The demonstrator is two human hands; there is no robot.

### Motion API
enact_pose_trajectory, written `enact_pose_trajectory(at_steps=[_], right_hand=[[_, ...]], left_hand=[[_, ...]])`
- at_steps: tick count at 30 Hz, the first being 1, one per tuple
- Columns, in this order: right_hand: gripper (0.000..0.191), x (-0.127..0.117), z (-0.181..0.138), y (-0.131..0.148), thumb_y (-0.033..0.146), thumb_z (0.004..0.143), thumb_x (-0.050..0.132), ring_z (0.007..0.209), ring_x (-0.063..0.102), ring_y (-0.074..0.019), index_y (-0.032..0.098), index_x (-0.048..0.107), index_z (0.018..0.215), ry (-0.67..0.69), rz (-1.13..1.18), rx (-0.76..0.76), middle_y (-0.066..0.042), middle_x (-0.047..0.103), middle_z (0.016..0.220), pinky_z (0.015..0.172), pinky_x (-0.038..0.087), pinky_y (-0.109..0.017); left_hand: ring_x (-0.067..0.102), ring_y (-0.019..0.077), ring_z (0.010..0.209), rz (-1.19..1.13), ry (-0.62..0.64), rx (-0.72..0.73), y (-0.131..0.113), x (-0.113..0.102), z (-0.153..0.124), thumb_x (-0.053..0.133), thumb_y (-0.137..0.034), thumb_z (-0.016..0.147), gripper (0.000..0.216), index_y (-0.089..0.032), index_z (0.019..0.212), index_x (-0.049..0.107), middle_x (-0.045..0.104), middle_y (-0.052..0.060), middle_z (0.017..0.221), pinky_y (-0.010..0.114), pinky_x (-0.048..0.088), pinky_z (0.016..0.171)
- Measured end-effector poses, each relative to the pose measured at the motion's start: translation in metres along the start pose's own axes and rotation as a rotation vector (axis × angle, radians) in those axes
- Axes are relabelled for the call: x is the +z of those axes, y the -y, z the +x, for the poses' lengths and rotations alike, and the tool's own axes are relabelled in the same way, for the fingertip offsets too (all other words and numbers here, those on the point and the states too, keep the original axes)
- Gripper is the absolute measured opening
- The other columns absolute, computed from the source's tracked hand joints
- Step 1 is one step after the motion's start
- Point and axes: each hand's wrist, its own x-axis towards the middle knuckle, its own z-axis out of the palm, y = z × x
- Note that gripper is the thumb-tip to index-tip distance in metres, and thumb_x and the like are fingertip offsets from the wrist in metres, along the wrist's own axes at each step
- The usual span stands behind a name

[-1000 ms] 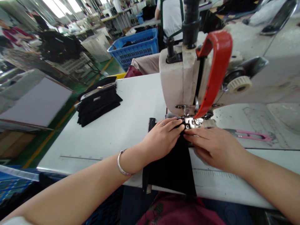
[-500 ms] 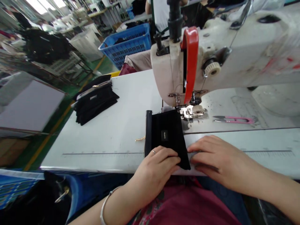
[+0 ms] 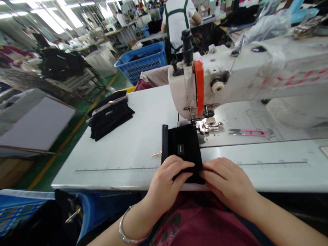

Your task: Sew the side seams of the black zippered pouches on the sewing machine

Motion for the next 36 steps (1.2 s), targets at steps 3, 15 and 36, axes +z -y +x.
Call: enact_pose_trajectory(at_steps=[3, 15, 36], right_hand=[[0.02, -0.001, -0.005, 0.004, 0.011, 0.097, 0.051, 0.085, 0.06, -0.0205, 0.017, 0.065, 0.11, -0.003, 0.021, -0.05, -0.008, 0.07, 0.1, 0.075, 0.049, -0.035], [0.02, -0.002, -0.022, 0.013, 0.006, 0.088, 0.065, 0.087, 0.063, -0.0195, 0.016, 0.069, 0.105, -0.103, 0.048, -0.043, -0.005, 0.073, 0.095, 0.08, 0.053, -0.037], [0.021, 0.001, -0.028, 0.01, 0.004, 0.091, 0.063, 0.089, 0.056, -0.0214, 0.012, 0.069, 0.11, -0.114, 0.067, -0.079, -0.006, 0.07, 0.092, 0.079, 0.048, -0.039]], left_hand=[[0.06, 0.0162, 0.083, 0.105, -0.039, 0.117, -0.007, -0.002, 0.0, 0.057, -0.01, 0.096, 0.027, -0.023, 0.114, 0.072, 0.064, 0.003, 0.091, 0.029, 0.055, 0.075], [0.063, 0.0185, 0.091, 0.305, 0.141, 0.385, 0.006, 0.019, -0.013, 0.057, -0.012, 0.098, 0.021, -0.017, 0.117, 0.065, 0.07, 0.006, 0.101, 0.035, 0.057, 0.086], [0.057, 0.0192, 0.097, 0.316, 0.122, 0.45, 0.001, 0.017, -0.014, 0.057, -0.01, 0.099, 0.025, -0.013, 0.122, 0.066, 0.067, 0.007, 0.105, 0.034, 0.053, 0.089]])
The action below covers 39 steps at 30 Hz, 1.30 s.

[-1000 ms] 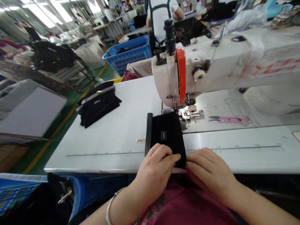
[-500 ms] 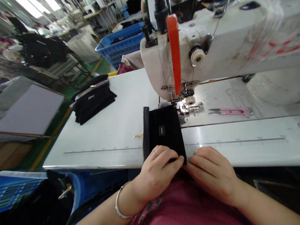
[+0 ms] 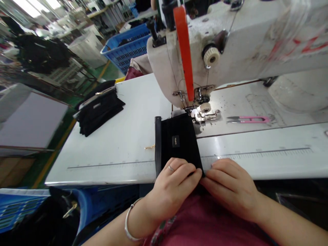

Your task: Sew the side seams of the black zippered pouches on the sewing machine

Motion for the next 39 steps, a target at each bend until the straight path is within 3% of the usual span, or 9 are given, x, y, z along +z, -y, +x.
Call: enact_pose_trajectory(at_steps=[6, 14, 17, 21, 25, 27, 32, 35, 39], right_hand=[[0.021, 0.0, 0.002, 0.0, 0.003, 0.09, 0.065, 0.09, 0.054, -0.0209, 0.01, 0.069, 0.109, -0.018, -0.029, -0.013, -0.005, 0.07, 0.091, 0.083, 0.049, -0.039], [0.019, -0.007, -0.005, 0.0, 0.005, 0.089, 0.068, 0.094, 0.055, -0.0205, 0.012, 0.069, 0.106, -0.01, 0.002, 0.013, -0.004, 0.07, 0.092, 0.094, 0.049, -0.041], [0.019, -0.007, -0.008, 0.001, 0.006, 0.086, 0.072, 0.095, 0.057, -0.0204, 0.012, 0.068, 0.104, -0.037, 0.023, 0.068, -0.006, 0.07, 0.095, 0.091, 0.051, -0.04], [0.029, -0.002, -0.005, 0.001, 0.007, 0.088, 0.071, 0.099, 0.06, -0.0206, 0.01, 0.067, 0.117, -0.02, -0.005, 0.082, -0.009, 0.072, 0.11, 0.086, 0.052, -0.038], [0.028, -0.002, -0.002, -0.001, 0.004, 0.089, 0.068, 0.111, 0.061, -0.0233, 0.008, 0.068, 0.117, -0.004, -0.036, -0.007, -0.009, 0.072, 0.119, 0.095, 0.051, -0.041], [0.025, -0.005, 0.001, -0.002, 0.005, 0.091, 0.066, 0.116, 0.06, -0.0244, 0.008, 0.069, 0.116, 0.03, -0.024, -0.04, -0.009, 0.072, 0.12, 0.099, 0.05, -0.042], [0.024, -0.015, 0.015, -0.002, 0.011, 0.101, 0.049, 0.105, 0.066, -0.0193, 0.012, 0.072, 0.11, 0.111, -0.051, -0.047, -0.006, 0.075, 0.111, 0.096, 0.05, -0.036], [0.033, -0.018, 0.023, -0.001, 0.014, 0.105, 0.04, 0.101, 0.067, -0.0169, 0.016, 0.073, 0.105, 0.128, -0.075, -0.039, -0.003, 0.076, 0.107, 0.094, 0.049, -0.034], [0.031, -0.016, 0.028, -0.004, 0.017, 0.106, 0.041, 0.102, 0.066, -0.0172, 0.017, 0.072, 0.105, 0.144, -0.075, -0.018, -0.002, 0.076, 0.109, 0.093, 0.048, -0.033]], left_hand=[[0.056, 0.0189, 0.096, -0.013, 0.082, -0.023, 0.004, 0.005, -0.002, 0.054, -0.011, 0.101, 0.023, -0.012, 0.121, 0.064, 0.066, 0.008, 0.105, 0.034, 0.053, 0.089], [0.061, 0.0188, 0.096, 0.018, 0.028, 0.059, 0.006, 0.003, -0.002, 0.066, -0.013, 0.095, 0.025, -0.01, 0.119, 0.065, 0.07, 0.007, 0.105, 0.036, 0.055, 0.085], [0.061, 0.0182, 0.096, -0.042, -0.003, 0.056, 0.01, 0.006, -0.006, 0.068, -0.008, 0.093, 0.029, -0.009, 0.122, 0.065, 0.07, 0.008, 0.106, 0.034, 0.055, 0.084], [0.061, 0.0186, 0.097, -0.044, -0.027, 0.072, 0.009, 0.007, -0.01, 0.068, -0.008, 0.093, 0.031, -0.009, 0.124, 0.064, 0.07, 0.008, 0.109, 0.034, 0.056, 0.084], [0.062, 0.0179, 0.09, 0.021, 0.1, 0.037, 0.002, -0.005, 0.001, 0.062, -0.013, 0.097, 0.019, -0.011, 0.115, 0.067, 0.071, 0.006, 0.103, 0.035, 0.057, 0.082], [0.064, 0.0184, 0.095, 0.062, 0.188, 0.025, 0.004, -0.013, 0.012, 0.056, -0.017, 0.101, 0.016, -0.013, 0.112, 0.067, 0.072, 0.005, 0.104, 0.035, 0.058, 0.088], [0.051, 0.028, 0.135, 0.247, 0.216, 0.036, 0.028, -0.017, 0.039, 0.047, -0.027, 0.105, 0.036, -0.011, 0.136, 0.056, 0.06, 0.013, 0.141, 0.046, 0.048, 0.114], [0.054, 0.0264, 0.134, 0.257, 0.248, 0.058, 0.04, -0.011, 0.045, 0.046, -0.03, 0.106, 0.036, -0.012, 0.135, 0.057, 0.061, 0.012, 0.14, 0.045, 0.047, 0.116], [0.054, 0.0247, 0.135, 0.265, 0.26, 0.065, 0.049, -0.008, 0.049, 0.046, -0.029, 0.105, 0.035, -0.014, 0.135, 0.057, 0.061, 0.011, 0.141, 0.043, 0.045, 0.118]])
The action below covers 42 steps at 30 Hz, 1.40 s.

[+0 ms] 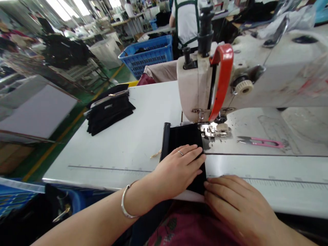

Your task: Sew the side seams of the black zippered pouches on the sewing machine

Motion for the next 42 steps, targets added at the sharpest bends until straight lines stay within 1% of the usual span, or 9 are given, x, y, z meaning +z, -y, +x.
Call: enact_pose_trajectory(at_steps=[3, 6, 10, 15, 24, 29, 32, 38, 42], right_hand=[[0.025, 0.0, 0.006, -0.006, 0.018, 0.103, 0.047, 0.102, 0.065, -0.0181, 0.016, 0.071, 0.107, 0.016, 0.019, 0.006, -0.003, 0.075, 0.11, 0.092, 0.049, -0.034], [0.023, -0.001, 0.014, -0.014, 0.017, 0.102, 0.048, 0.098, 0.066, -0.0188, 0.016, 0.071, 0.106, 0.052, 0.033, 0.011, -0.004, 0.075, 0.106, 0.089, 0.051, -0.036], [0.021, -0.003, 0.02, -0.024, 0.016, 0.098, 0.053, 0.099, 0.065, -0.021, 0.013, 0.068, 0.113, 0.095, 0.033, 0.005, -0.007, 0.073, 0.111, 0.09, 0.053, -0.038], [0.025, -0.003, 0.023, -0.039, 0.013, 0.096, 0.058, 0.104, 0.064, -0.0233, 0.013, 0.066, 0.119, 0.131, 0.016, 0.004, -0.008, 0.071, 0.117, 0.091, 0.052, -0.042], [0.019, -0.005, 0.045, -0.06, 0.02, 0.099, 0.056, 0.099, 0.066, -0.0226, 0.015, 0.065, 0.115, 0.16, -0.03, 0.003, -0.009, 0.072, 0.111, 0.086, 0.053, -0.042], [0.023, -0.006, 0.055, -0.075, 0.025, 0.097, 0.058, 0.099, 0.066, -0.0243, 0.016, 0.064, 0.118, 0.207, -0.088, -0.013, -0.009, 0.072, 0.113, 0.085, 0.053, -0.043], [0.023, -0.007, 0.06, -0.082, 0.028, 0.096, 0.058, 0.098, 0.066, -0.0256, 0.016, 0.065, 0.115, 0.226, -0.139, 0.003, -0.008, 0.071, 0.112, 0.079, 0.052, -0.041], [0.028, -0.005, 0.067, -0.087, 0.027, 0.094, 0.057, 0.091, 0.064, -0.0252, 0.017, 0.065, 0.119, 0.19, -0.244, 0.051, -0.009, 0.07, 0.111, 0.072, 0.048, -0.038], [0.028, 0.001, 0.067, -0.088, 0.029, 0.095, 0.055, 0.086, 0.063, -0.0259, 0.015, 0.066, 0.115, 0.167, -0.308, 0.072, -0.01, 0.071, 0.107, 0.066, 0.046, -0.038]], left_hand=[[0.053, 0.025, 0.137, 0.024, 0.008, 0.004, 0.004, 0.0, 0.003, 0.049, -0.029, 0.104, 0.037, -0.013, 0.137, 0.055, 0.059, 0.013, 0.143, 0.043, 0.045, 0.118], [0.058, 0.0246, 0.131, -0.003, -0.032, 0.067, 0.005, -0.004, 0.0, 0.054, -0.029, 0.102, 0.034, -0.011, 0.13, 0.06, 0.064, 0.013, 0.135, 0.042, 0.049, 0.114], [0.067, 0.0196, 0.112, -0.164, -0.112, 0.19, 0.006, -0.009, -0.01, 0.05, -0.016, 0.102, 0.021, -0.01, 0.114, 0.067, 0.073, 0.01, 0.116, 0.033, 0.058, 0.102], [0.068, 0.0208, 0.111, -0.196, -0.165, 0.241, 0.017, -0.006, -0.01, 0.052, -0.012, 0.1, 0.019, -0.011, 0.112, 0.067, 0.073, 0.011, 0.114, 0.035, 0.06, 0.099], [0.069, 0.018, 0.111, -0.162, -0.222, 0.256, 0.042, 0.002, 0.009, 0.047, -0.013, 0.104, 0.022, -0.01, 0.11, 0.067, 0.075, 0.01, 0.112, 0.032, 0.059, 0.101], [0.069, 0.0158, 0.111, -0.111, -0.239, 0.256, 0.054, 0.004, 0.019, 0.045, -0.012, 0.104, 0.024, -0.013, 0.107, 0.068, 0.076, 0.008, 0.112, 0.03, 0.058, 0.103], [0.07, 0.0161, 0.111, -0.089, -0.245, 0.266, 0.062, 0.007, 0.024, 0.047, -0.012, 0.103, 0.022, -0.013, 0.108, 0.068, 0.076, 0.006, 0.113, 0.03, 0.058, 0.102], [0.069, 0.0172, 0.113, -0.039, -0.201, 0.231, 0.079, 0.011, 0.034, 0.051, -0.013, 0.101, 0.02, -0.016, 0.112, 0.068, 0.075, 0.005, 0.116, 0.033, 0.057, 0.104], [0.07, 0.016, 0.107, 0.016, -0.235, 0.188, 0.087, 0.014, 0.041, 0.051, -0.015, 0.102, 0.02, -0.016, 0.109, 0.069, 0.076, 0.005, 0.109, 0.031, 0.058, 0.1]])
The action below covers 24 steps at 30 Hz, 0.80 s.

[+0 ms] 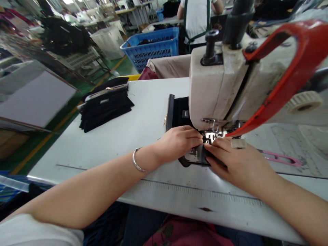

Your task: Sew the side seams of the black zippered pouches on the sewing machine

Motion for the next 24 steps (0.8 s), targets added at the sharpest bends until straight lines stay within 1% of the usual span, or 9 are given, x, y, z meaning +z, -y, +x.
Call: enact_pose_trajectory(at_steps=[5, 9, 13, 16, 20, 24], right_hand=[[0.024, 0.004, 0.001, 0.001, 0.028, 0.096, 0.053, 0.084, 0.062, -0.0251, 0.015, 0.068, 0.11, -0.044, 0.011, -0.005, -0.01, 0.071, 0.102, 0.064, 0.042, -0.038], [0.023, 0.004, 0.002, 0.0, 0.027, 0.097, 0.053, 0.083, 0.062, -0.0242, 0.016, 0.069, 0.109, -0.04, 0.013, 0.002, -0.009, 0.071, 0.101, 0.066, 0.042, -0.038], [0.023, 0.005, 0.001, 0.0, 0.027, 0.097, 0.053, 0.085, 0.063, -0.0256, 0.015, 0.07, 0.108, -0.035, 0.025, 0.003, -0.01, 0.072, 0.101, 0.069, 0.044, -0.039], [0.024, 0.005, 0.001, -0.001, 0.028, 0.097, 0.054, 0.086, 0.063, -0.0264, 0.015, 0.07, 0.108, -0.031, 0.024, 0.011, -0.011, 0.072, 0.104, 0.07, 0.046, -0.041], [0.026, 0.007, 0.002, -0.002, 0.028, 0.097, 0.053, 0.095, 0.065, -0.0282, 0.014, 0.07, 0.11, 0.003, 0.051, 0.014, -0.012, 0.071, 0.11, 0.078, 0.05, -0.043], [0.026, 0.006, 0.002, -0.001, 0.028, 0.097, 0.054, 0.094, 0.065, -0.0286, 0.014, 0.071, 0.109, -0.003, 0.053, 0.011, -0.012, 0.071, 0.109, 0.077, 0.051, -0.043]], left_hand=[[0.071, 0.0158, 0.101, 0.04, -0.07, -0.056, 0.008, 0.01, 0.001, 0.05, -0.016, 0.103, 0.021, -0.016, 0.104, 0.071, 0.076, 0.004, 0.102, 0.03, 0.06, 0.094], [0.071, 0.015, 0.101, 0.038, -0.042, -0.105, 0.01, 0.014, 0.0, 0.049, -0.019, 0.104, 0.024, -0.019, 0.105, 0.072, 0.076, 0.003, 0.101, 0.029, 0.06, 0.094], [0.071, 0.0147, 0.103, 0.03, -0.055, -0.114, 0.01, 0.013, 0.001, 0.05, -0.017, 0.103, 0.024, -0.02, 0.106, 0.073, 0.076, 0.002, 0.102, 0.029, 0.059, 0.097], [0.072, 0.015, 0.096, 0.025, -0.096, -0.096, 0.011, 0.013, 0.001, 0.052, -0.017, 0.102, 0.022, -0.019, 0.102, 0.074, 0.077, 0.002, 0.099, 0.028, 0.06, 0.092], [0.072, 0.0147, 0.09, 0.003, -0.154, -0.099, 0.012, 0.014, 0.002, 0.051, -0.015, 0.102, 0.023, -0.017, 0.099, 0.074, 0.077, 0.002, 0.095, 0.027, 0.06, 0.087], [0.072, 0.0168, 0.093, -0.023, -0.115, -0.143, 0.008, 0.009, 0.006, 0.056, -0.013, 0.099, 0.02, -0.018, 0.097, 0.075, 0.077, 0.003, 0.097, 0.029, 0.06, 0.089]])
